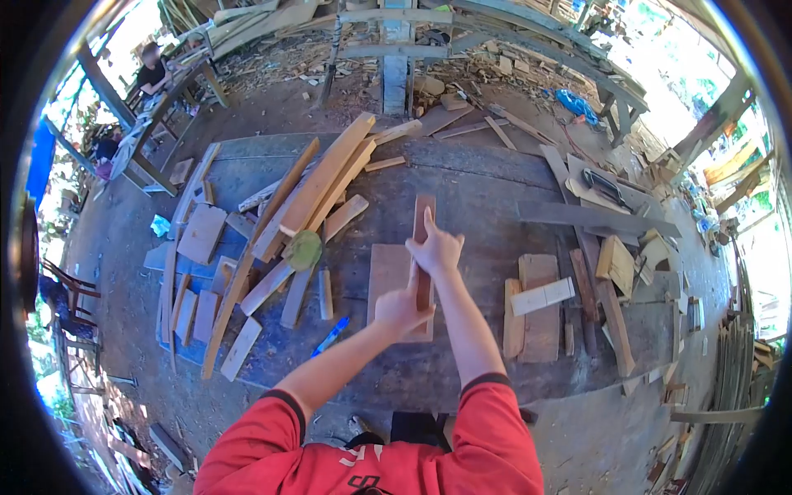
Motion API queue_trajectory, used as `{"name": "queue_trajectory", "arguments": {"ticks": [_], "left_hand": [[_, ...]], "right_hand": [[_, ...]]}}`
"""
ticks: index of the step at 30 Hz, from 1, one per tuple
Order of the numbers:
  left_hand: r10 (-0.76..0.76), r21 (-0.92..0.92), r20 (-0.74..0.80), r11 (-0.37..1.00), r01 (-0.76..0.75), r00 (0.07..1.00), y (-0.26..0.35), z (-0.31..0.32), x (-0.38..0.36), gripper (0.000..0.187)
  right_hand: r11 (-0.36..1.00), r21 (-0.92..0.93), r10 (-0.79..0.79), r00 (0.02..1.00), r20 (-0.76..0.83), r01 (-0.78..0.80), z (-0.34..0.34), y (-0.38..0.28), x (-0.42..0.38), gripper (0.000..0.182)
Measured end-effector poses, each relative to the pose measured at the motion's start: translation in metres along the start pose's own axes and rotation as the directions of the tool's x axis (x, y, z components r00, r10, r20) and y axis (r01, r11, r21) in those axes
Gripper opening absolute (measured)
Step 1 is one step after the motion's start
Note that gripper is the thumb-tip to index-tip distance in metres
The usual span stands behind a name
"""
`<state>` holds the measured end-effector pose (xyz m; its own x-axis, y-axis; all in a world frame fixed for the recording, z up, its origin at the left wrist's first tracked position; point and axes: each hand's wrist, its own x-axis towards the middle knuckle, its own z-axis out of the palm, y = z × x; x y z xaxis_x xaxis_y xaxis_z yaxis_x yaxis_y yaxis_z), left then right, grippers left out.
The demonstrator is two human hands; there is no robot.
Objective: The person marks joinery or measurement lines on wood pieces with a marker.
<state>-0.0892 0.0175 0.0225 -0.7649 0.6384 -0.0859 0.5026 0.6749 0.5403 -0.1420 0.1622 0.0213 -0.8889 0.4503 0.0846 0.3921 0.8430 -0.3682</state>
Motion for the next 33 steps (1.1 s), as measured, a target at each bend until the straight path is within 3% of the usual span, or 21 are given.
{"name": "queue_trajectory", "arguments": {"ticks": [5, 11, 18, 21, 25, 27, 30, 33], "left_hand": [[0.042, 0.008, 0.134, 0.999, -0.043, 0.99, -0.013, 0.024, -0.151, 0.097], [0.077, -0.014, 0.25, 0.997, -0.076, 0.965, -0.017, 0.026, -0.222, 0.093], [0.027, 0.017, 0.183, 0.999, -0.031, 0.983, -0.027, 0.033, -0.14, 0.094], [-0.084, -0.003, 0.193, 0.996, 0.086, 0.978, -0.024, 0.022, -0.06, 0.095], [-0.08, -0.042, 0.059, 0.996, 0.083, 0.995, -0.041, 0.013, 0.061, 0.101], [-0.095, 0.025, 0.033, 0.995, 0.095, 0.995, -0.05, 0.004, 0.112, 0.1], [-0.126, 0.046, 0.057, 0.991, 0.124, 0.99, -0.046, -0.024, 0.139, 0.097], [-0.068, 0.047, -0.003, 0.997, 0.069, 0.998, -0.043, -0.032, 0.109, 0.091]], "right_hand": [[0.996, 0.0, 0.089, 0.994, 0.055, -0.089, 0.022, -0.013, -0.165, 0.084], [0.981, -0.009, 0.192, 0.97, 0.15, -0.192, 0.018, -0.029, -0.243, 0.082], [0.994, 0.014, 0.11, 0.988, 0.113, -0.112, 0.032, -0.019, -0.156, 0.082], [0.998, 0.023, 0.051, 0.992, 0.114, -0.054, 0.04, -0.007, -0.072, 0.082], [1.0, 0.001, -0.006, 0.996, 0.093, 0.006, 0.06, 0.004, 0.059, 0.081], [0.999, -0.016, 0.034, 0.997, 0.073, -0.033, 0.065, 0.007, 0.112, 0.081], [0.994, -0.037, 0.103, 0.986, 0.134, -0.099, 0.045, -0.008, 0.141, 0.079], [0.999, 0.024, 0.038, 0.998, 0.045, -0.039, 0.036, -0.014, 0.119, 0.082]]}}
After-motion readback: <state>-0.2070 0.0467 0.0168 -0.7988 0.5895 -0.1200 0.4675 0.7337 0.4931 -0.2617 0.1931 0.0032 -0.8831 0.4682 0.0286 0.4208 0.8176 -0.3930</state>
